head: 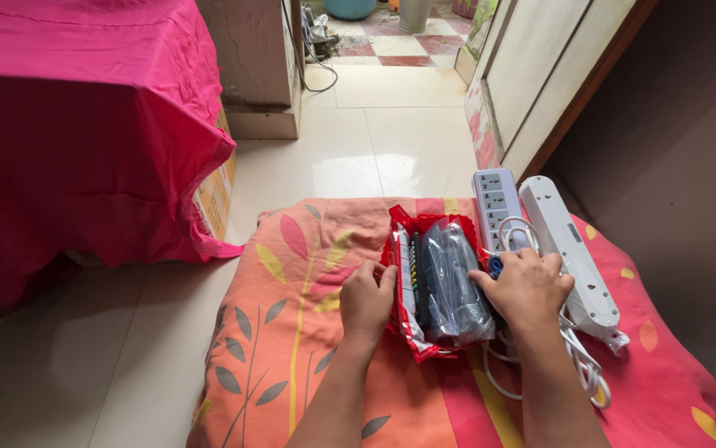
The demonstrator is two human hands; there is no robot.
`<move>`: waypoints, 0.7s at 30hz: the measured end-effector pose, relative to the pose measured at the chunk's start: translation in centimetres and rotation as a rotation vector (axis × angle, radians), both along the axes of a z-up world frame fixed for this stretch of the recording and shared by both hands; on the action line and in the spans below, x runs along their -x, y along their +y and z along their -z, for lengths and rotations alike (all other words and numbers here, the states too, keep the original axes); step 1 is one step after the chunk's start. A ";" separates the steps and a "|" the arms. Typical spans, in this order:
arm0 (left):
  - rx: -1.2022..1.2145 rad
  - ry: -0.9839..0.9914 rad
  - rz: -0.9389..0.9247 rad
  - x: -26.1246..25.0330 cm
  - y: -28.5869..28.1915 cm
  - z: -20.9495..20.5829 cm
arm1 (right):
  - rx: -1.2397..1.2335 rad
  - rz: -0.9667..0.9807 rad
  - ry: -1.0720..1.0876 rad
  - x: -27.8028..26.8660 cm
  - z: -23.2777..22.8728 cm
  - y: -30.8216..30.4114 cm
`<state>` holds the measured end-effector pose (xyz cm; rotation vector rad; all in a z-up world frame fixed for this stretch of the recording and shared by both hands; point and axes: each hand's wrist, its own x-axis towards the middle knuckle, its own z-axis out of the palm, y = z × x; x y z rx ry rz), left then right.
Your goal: The person organizes various electronic items into a red case and wipes down power strips.
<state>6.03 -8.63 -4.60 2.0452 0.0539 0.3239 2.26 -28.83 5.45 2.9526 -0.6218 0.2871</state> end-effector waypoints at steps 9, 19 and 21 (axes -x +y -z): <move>-0.088 -0.030 0.028 0.5 -0.3 -0.6 | -0.027 -0.128 -0.214 -0.1 5.1 -3.7; 0.039 -0.337 -0.001 0.1 -0.9 -0.2 | -0.250 -0.326 -0.679 -0.4 7.1 -5.4; 0.107 -0.314 -0.016 0.4 -0.7 -1.1 | -0.339 -0.364 -0.742 -0.2 6.2 -4.8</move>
